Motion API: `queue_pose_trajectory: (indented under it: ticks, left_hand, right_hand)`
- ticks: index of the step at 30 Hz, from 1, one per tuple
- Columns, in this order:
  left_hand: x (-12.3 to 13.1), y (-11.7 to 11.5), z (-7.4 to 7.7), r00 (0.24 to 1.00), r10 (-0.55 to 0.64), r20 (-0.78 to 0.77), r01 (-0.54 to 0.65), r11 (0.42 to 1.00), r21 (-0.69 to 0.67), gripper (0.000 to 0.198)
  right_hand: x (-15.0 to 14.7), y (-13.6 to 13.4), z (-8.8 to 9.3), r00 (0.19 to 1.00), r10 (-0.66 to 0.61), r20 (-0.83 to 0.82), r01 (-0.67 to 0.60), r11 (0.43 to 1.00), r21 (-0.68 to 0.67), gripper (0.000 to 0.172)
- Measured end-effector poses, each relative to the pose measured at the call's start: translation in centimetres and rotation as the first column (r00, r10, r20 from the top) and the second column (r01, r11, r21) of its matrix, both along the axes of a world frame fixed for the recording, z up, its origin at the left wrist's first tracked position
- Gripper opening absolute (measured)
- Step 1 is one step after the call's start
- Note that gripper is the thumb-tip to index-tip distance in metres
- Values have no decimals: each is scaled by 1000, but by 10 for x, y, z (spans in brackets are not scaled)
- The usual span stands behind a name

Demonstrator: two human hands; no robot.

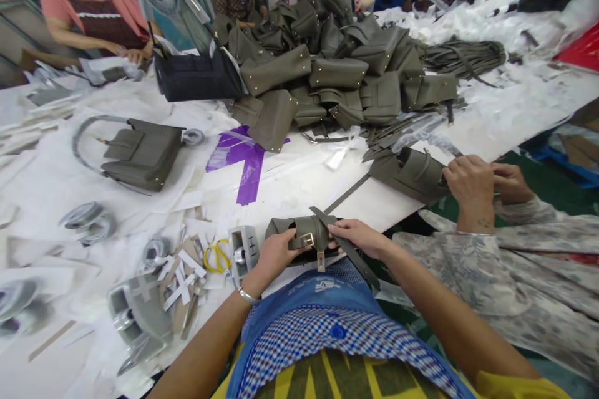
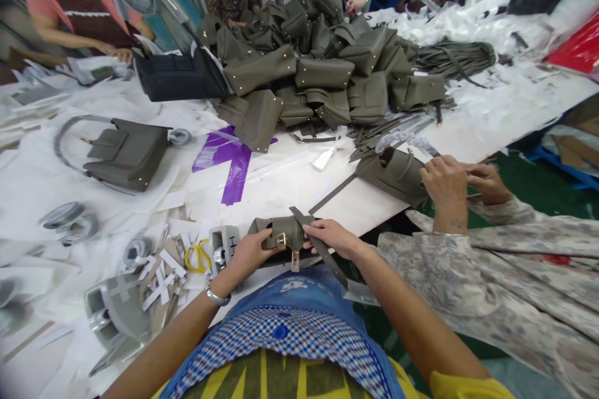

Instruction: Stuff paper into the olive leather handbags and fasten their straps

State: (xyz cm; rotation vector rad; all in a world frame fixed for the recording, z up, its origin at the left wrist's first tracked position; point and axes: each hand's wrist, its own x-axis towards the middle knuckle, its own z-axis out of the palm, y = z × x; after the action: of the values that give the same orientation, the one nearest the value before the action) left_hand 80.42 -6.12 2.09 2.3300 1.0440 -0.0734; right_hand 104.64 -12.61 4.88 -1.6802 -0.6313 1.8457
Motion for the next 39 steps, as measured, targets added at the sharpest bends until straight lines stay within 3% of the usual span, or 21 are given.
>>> queue_pose_trajectory:
  ticks: [2,5,9,12,14,16,17,19,20,23,27,30,33,37,39]
  left_hand:
    - [-3,-3,0,995,-93,22,94,995,-16,33]
    - [-4,-16,-4,967,-246,62,247,969,-18,10]
    - [-2,-29,-11,933,-350,86,351,936,3,14]
    - [-4,-28,-15,919,-371,131,374,927,0,16]
    - [-6,-24,-15,918,-357,176,364,931,-11,14]
    - [-9,-19,-13,922,-311,230,326,945,-28,10]
    - [-11,-16,-11,927,-272,258,291,956,-38,12]
    - [-14,-9,-10,936,-163,311,191,980,-62,21]
    - [-15,-4,-9,937,-101,334,134,988,-76,23]
    - [-17,8,-9,921,59,384,-15,993,-116,21]
    - [-14,21,-7,894,160,419,-115,985,-131,23]
    - [-6,21,-6,891,154,428,-110,986,-127,22]
    - [0,13,-2,897,120,426,-80,991,-112,27]
    - [0,2,6,893,109,437,-86,994,-73,56]
    - [-2,0,11,870,110,480,-85,994,-73,58]
  right_hand:
    - [-1,1,-5,985,-167,-51,169,985,28,25]
    - [-8,-1,-13,928,-359,-96,369,923,114,24]
    - [-22,-9,-25,894,-417,-162,446,865,231,31]
    - [-32,-13,-32,923,-384,-1,352,845,404,34]
    - [-35,-16,-34,922,-271,277,113,872,476,32]
    - [-36,-19,-32,830,-17,557,-226,904,364,28]
    - [-35,-21,-29,766,117,633,-362,892,272,25]
    - [-32,-24,-18,678,295,673,-518,841,154,21]
    - [-30,-26,-11,665,318,676,-543,827,145,21]
    - [-24,-28,15,690,259,676,-495,850,180,19]
    - [-28,-24,40,829,71,555,-311,883,352,31]
    - [-43,-15,38,849,-17,529,-268,848,458,31]
    - [-58,-7,25,848,-30,529,-254,853,456,28]
    - [-62,0,14,841,-55,538,-233,860,453,27]
    - [-60,1,15,849,-77,522,-213,855,472,27]
